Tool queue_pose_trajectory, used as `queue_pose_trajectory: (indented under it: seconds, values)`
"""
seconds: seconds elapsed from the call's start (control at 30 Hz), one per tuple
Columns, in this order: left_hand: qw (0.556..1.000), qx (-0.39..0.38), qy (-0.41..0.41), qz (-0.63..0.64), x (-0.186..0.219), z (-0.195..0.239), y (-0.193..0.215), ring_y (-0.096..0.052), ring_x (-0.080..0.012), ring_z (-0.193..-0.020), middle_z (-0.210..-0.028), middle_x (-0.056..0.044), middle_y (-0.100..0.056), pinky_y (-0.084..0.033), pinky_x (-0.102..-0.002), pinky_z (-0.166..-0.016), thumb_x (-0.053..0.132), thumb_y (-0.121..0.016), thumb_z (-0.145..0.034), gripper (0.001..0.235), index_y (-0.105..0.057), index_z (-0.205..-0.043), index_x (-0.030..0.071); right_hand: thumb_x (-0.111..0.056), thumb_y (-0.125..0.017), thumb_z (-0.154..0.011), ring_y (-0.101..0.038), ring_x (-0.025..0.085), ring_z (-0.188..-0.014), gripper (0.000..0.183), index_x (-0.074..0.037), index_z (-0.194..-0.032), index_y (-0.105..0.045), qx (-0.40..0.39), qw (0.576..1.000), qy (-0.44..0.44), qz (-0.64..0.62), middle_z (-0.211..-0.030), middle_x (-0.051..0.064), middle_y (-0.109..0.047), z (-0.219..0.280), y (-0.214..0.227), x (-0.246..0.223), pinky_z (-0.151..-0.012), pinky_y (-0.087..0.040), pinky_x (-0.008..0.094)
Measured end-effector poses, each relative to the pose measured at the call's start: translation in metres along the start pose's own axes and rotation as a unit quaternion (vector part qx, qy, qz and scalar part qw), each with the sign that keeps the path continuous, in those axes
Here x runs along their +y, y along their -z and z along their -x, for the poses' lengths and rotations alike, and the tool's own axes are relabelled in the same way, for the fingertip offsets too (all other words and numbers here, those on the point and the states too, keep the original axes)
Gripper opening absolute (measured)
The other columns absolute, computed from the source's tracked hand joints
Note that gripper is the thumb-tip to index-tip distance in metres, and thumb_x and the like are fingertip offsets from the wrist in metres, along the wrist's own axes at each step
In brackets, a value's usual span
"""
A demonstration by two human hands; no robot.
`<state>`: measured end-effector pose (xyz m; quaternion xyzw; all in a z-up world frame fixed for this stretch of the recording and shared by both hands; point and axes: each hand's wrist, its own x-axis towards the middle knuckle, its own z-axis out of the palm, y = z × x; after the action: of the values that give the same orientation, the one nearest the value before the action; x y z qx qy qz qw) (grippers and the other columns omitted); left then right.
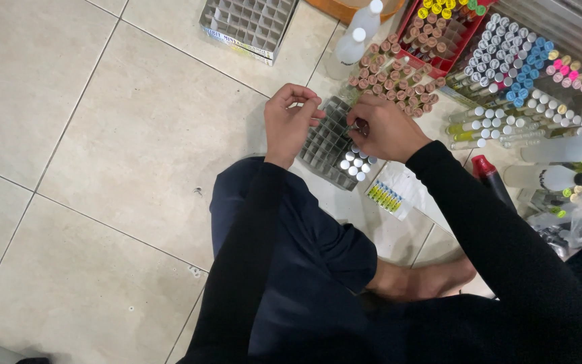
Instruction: The person applies adhesive labels to small perfume vials by hand, uses a heat tool to seal them, and places the finished vials into a grid-style storage tray.
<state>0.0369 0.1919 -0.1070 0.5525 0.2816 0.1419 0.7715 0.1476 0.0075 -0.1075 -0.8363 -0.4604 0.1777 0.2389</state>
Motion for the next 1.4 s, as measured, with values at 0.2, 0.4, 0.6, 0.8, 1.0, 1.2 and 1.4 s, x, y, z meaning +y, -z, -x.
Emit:
queue_pose_trajectory:
  seconds: [0.2,0.4,0.6,0.8,1.0,1.2,1.4]
  values:
    - [1.0,-0.011,0.008,-0.007,-0.002,-0.002,0.002,-0.078,-0.0209,-0.072,-0.085,-0.014,-0.07,-0.068,-0.027,-0.06,0.003,-0.069,-0.088,0.002,-0.069,-0.09,0.004,-0.01,-0.081,-0.076,-0.068,0.034,-0.077,0.019,-0.007,-0.091,-0.07,-0.014,1.0,0.006,0.001,-0.084,0.01,-0.063,-0.001,0.008,-0.005,-0.062,-0.054,0.043]
    - [1.0,0.0,-0.01,0.006,-0.004,-0.001,0.0,-0.077,-0.0197,-0.07,-0.084,-0.013,-0.07,-0.066,-0.026,-0.059,0.004,-0.07,-0.087,0.002,-0.069,-0.088,0.004,-0.01,-0.08,-0.076,-0.069,0.034,-0.081,0.019,-0.008,-0.093,-0.072,-0.016,1.0,0.0,0.013,-0.087,0.009,-0.065,-0.002,0.008,-0.005,-0.065,-0.055,0.044]
    - [1.0,-0.018,0.007,-0.012,0.0,-0.001,0.002,-0.078,-0.0204,-0.073,-0.086,-0.015,-0.07,-0.067,-0.025,-0.061,0.003,-0.068,-0.089,0.002,-0.068,-0.09,0.004,-0.012,-0.082,-0.075,-0.069,0.033,-0.082,0.02,-0.011,-0.092,-0.072,-0.007,1.0,-0.004,0.012,-0.086,0.007,-0.065,-0.005,0.007,-0.004,-0.066,-0.055,0.044]
    - [1.0,-0.002,-0.003,0.002,0.0,0.001,-0.001,-0.077,-0.0197,-0.071,-0.085,-0.014,-0.07,-0.066,-0.024,-0.059,0.003,-0.068,-0.087,0.001,-0.069,-0.088,0.004,-0.017,-0.082,-0.076,-0.07,0.033,-0.083,0.019,-0.013,-0.092,-0.072,-0.03,0.999,-0.007,0.02,-0.086,0.006,-0.065,-0.003,0.006,-0.003,-0.066,-0.055,0.044]
    - [1.0,-0.01,-0.001,-0.009,-0.001,0.0,0.0,-0.077,-0.0199,-0.071,-0.086,-0.015,-0.07,-0.066,-0.025,-0.06,0.004,-0.068,-0.088,0.001,-0.068,-0.089,0.004,-0.017,-0.081,-0.077,-0.07,0.036,-0.084,0.019,-0.011,-0.092,-0.071,-0.033,0.998,0.005,0.045,-0.09,0.007,-0.064,-0.006,0.008,-0.004,-0.068,-0.056,0.047]
    - [1.0,-0.004,0.007,-0.01,0.001,0.001,-0.001,-0.076,-0.019,-0.071,-0.085,-0.014,-0.07,-0.066,-0.025,-0.06,0.003,-0.068,-0.087,0.001,-0.068,-0.088,0.004,-0.019,-0.08,-0.078,-0.07,0.033,-0.081,0.016,-0.012,-0.091,-0.071,-0.044,0.996,-0.008,0.081,-0.087,0.003,-0.064,-0.007,0.007,-0.013,-0.068,-0.057,0.045]
    - [1.0,-0.007,-0.01,-0.021,-0.01,-0.003,0.0,-0.074,-0.014,-0.071,-0.083,-0.011,-0.07,-0.062,-0.022,-0.06,0.004,-0.069,-0.087,0.002,-0.068,-0.088,0.005,-0.022,-0.079,-0.078,-0.068,0.033,-0.086,0.017,-0.013,-0.087,-0.068,-0.053,0.991,-0.013,0.122,-0.089,0.003,-0.059,-0.009,-0.005,-0.007,-0.069,-0.057,0.046]
